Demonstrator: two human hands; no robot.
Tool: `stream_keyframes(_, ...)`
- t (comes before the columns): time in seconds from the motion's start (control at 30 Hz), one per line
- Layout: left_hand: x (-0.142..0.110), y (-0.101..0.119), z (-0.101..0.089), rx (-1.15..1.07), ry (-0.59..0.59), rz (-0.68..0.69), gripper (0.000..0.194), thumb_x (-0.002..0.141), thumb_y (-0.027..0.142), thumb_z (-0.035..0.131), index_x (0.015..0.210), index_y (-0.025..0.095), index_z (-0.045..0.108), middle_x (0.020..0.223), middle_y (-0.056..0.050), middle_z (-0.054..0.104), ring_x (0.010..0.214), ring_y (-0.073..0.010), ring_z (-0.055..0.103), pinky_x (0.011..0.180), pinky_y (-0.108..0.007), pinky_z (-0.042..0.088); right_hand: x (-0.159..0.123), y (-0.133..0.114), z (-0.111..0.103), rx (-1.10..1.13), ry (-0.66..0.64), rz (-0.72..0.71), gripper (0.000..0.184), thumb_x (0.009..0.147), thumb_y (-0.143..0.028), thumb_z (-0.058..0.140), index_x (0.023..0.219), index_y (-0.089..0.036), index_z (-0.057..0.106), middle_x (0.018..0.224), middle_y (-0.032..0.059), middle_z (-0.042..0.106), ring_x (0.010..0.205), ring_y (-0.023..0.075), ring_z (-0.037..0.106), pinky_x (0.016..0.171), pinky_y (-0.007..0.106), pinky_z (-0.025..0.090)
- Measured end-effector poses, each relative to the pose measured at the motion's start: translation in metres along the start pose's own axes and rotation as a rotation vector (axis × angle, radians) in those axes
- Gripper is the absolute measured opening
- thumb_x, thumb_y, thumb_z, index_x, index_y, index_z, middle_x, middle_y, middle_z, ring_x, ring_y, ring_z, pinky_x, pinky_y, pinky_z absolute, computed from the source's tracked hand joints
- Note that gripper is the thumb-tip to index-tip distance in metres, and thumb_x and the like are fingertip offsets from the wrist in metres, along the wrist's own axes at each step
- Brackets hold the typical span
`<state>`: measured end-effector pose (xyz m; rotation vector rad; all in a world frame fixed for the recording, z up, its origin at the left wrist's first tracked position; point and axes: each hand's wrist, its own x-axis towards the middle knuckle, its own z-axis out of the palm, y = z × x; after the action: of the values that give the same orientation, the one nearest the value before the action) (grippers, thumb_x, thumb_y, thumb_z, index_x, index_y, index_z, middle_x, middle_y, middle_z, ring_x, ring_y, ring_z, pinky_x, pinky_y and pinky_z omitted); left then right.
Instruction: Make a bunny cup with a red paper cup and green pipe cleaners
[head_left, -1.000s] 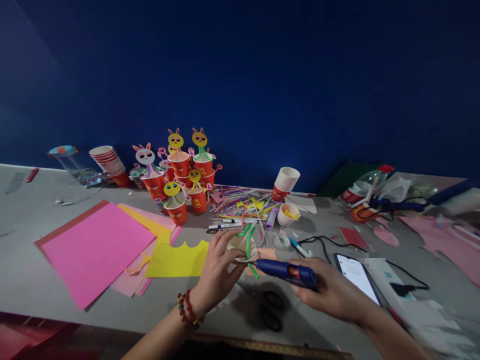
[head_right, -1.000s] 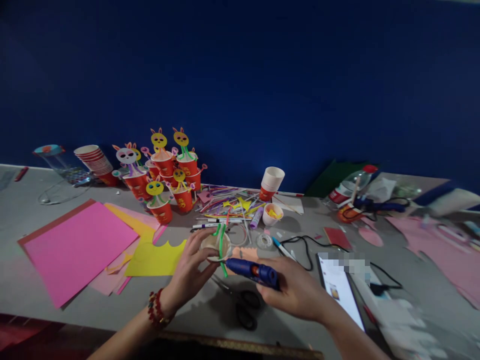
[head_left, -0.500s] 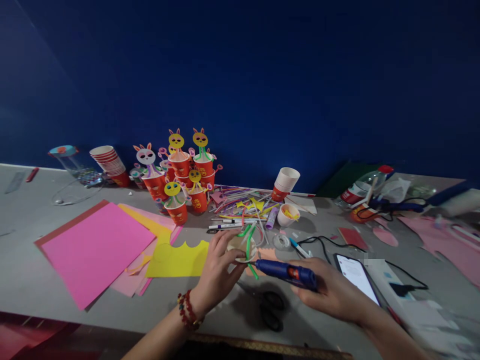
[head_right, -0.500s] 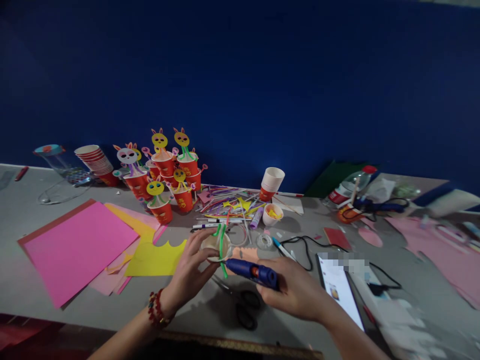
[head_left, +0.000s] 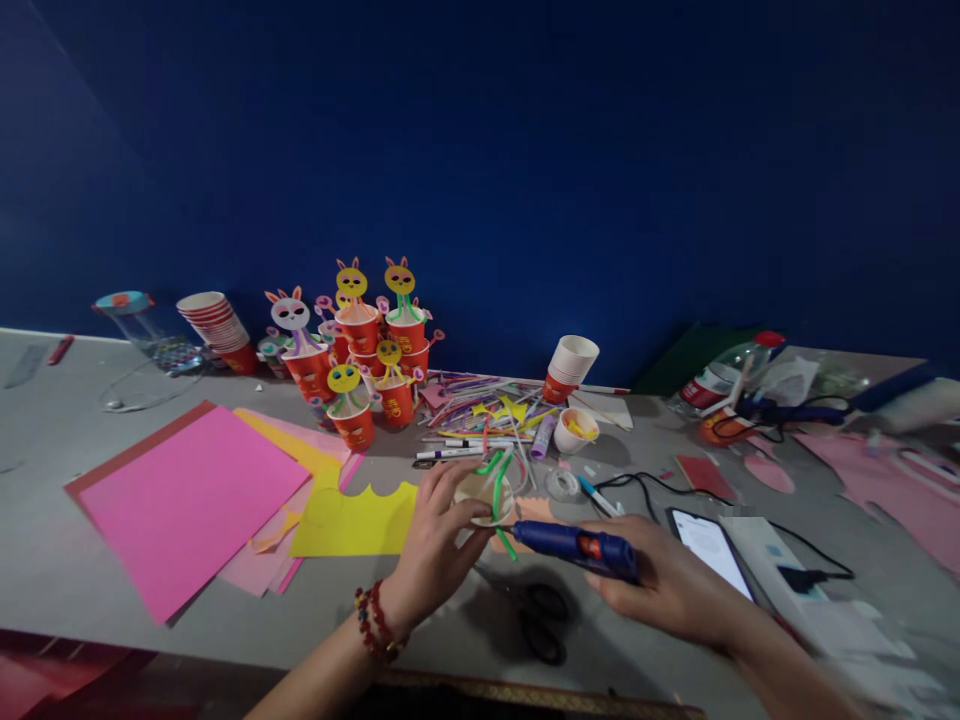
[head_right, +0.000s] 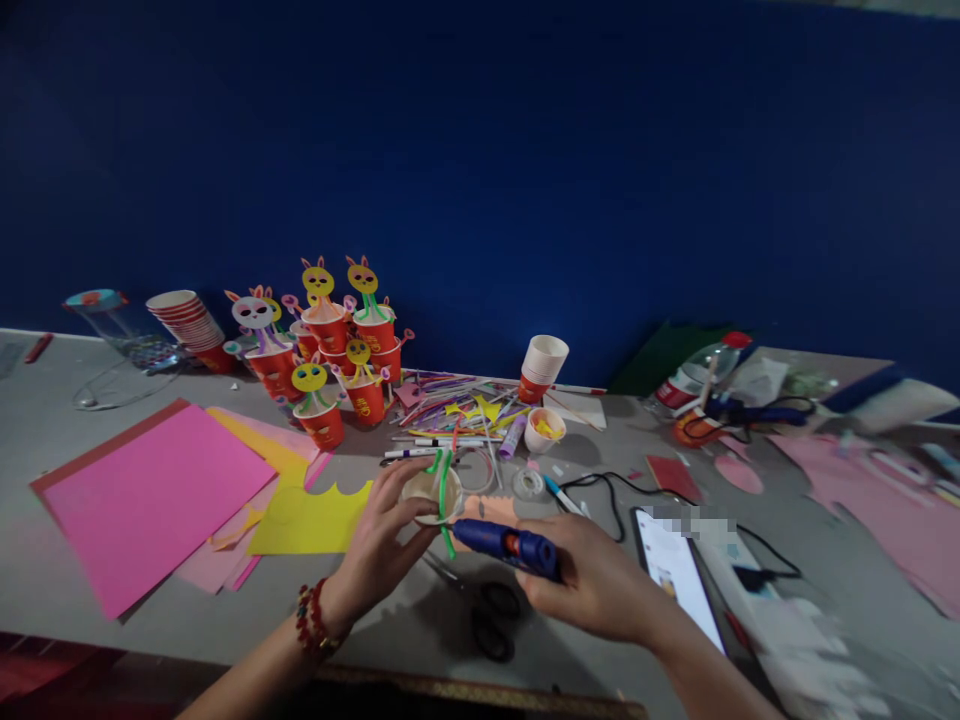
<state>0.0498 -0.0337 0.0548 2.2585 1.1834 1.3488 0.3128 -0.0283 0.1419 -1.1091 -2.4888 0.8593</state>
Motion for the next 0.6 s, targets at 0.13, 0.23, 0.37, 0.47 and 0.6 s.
stream_keyframes(0.13, 0.0008, 0.0012, -0.0003, 0.018, 0.0, 0.009, 0.014, 0.087, 0.011, 0.063, 0.095, 0.023, 0.063, 0.136, -0.009, 0.054, 0.127, -0.0279, 0.046, 0.104, -0.051, 0.042, 0.0002, 0.0011, -0.001, 0.012, -0.024, 0.001, 0.018, 0.076, -0.017, 0.059, 0.089, -0.023, 0.07, 0.069, -0.0014, 0.069, 0.059, 0.0171, 0.059, 0.061, 0.024, 0.047)
stream_keyframes(0.23, 0.0005, 0.0016, 0.0001, 0.055, 0.011, 0.027, 0.013, 0.087, 0.012, 0.063, 0.095, 0.023, 0.063, 0.134, -0.01, 0.055, 0.125, -0.028, 0.046, 0.104, -0.052, 0.042, -0.0004, 0.0028, -0.0013, 0.03, -0.027, 0.01, 0.021, 0.075, -0.015, 0.059, 0.091, -0.023, 0.071, 0.07, -0.0017, 0.07, 0.059, 0.0174, 0.06, 0.06, 0.024, 0.046)
stream_keyframes(0.37, -0.0008, 0.0002, 0.0015, 0.116, 0.025, 0.051, 0.013, 0.087, 0.013, 0.064, 0.095, 0.024, 0.064, 0.135, -0.009, 0.055, 0.126, -0.0283, 0.046, 0.108, -0.056, 0.037, -0.0012, 0.0049, 0.0002, 0.026, 0.0, 0.006, 0.027, 0.072, -0.014, 0.061, 0.093, -0.025, 0.073, 0.071, -0.0015, 0.072, 0.057, 0.0177, 0.06, 0.058, 0.024, 0.047)
stream_keyframes(0.47, -0.0014, -0.0005, 0.0015, 0.122, 0.035, 0.064, 0.014, 0.087, 0.012, 0.063, 0.095, 0.024, 0.064, 0.134, -0.009, 0.056, 0.126, -0.028, 0.046, 0.109, -0.056, 0.037, -0.0016, 0.0054, 0.0008, 0.024, 0.031, 0.011, 0.033, 0.07, -0.012, 0.061, 0.097, -0.026, 0.073, 0.072, -0.0014, 0.072, 0.059, 0.0183, 0.061, 0.056, 0.024, 0.047)
stream_keyframes(0.6, -0.0022, -0.0013, -0.0003, 0.093, 0.054, 0.063, 0.014, 0.088, 0.012, 0.062, 0.095, 0.023, 0.063, 0.135, -0.009, 0.055, 0.127, -0.0276, 0.046, 0.108, -0.053, 0.04, -0.0055, 0.0072, -0.0002, 0.115, 0.058, 0.068, 0.019, 0.071, -0.016, 0.063, 0.086, -0.023, 0.072, 0.07, -0.0004, 0.072, 0.059, 0.0175, 0.062, 0.055, 0.024, 0.049)
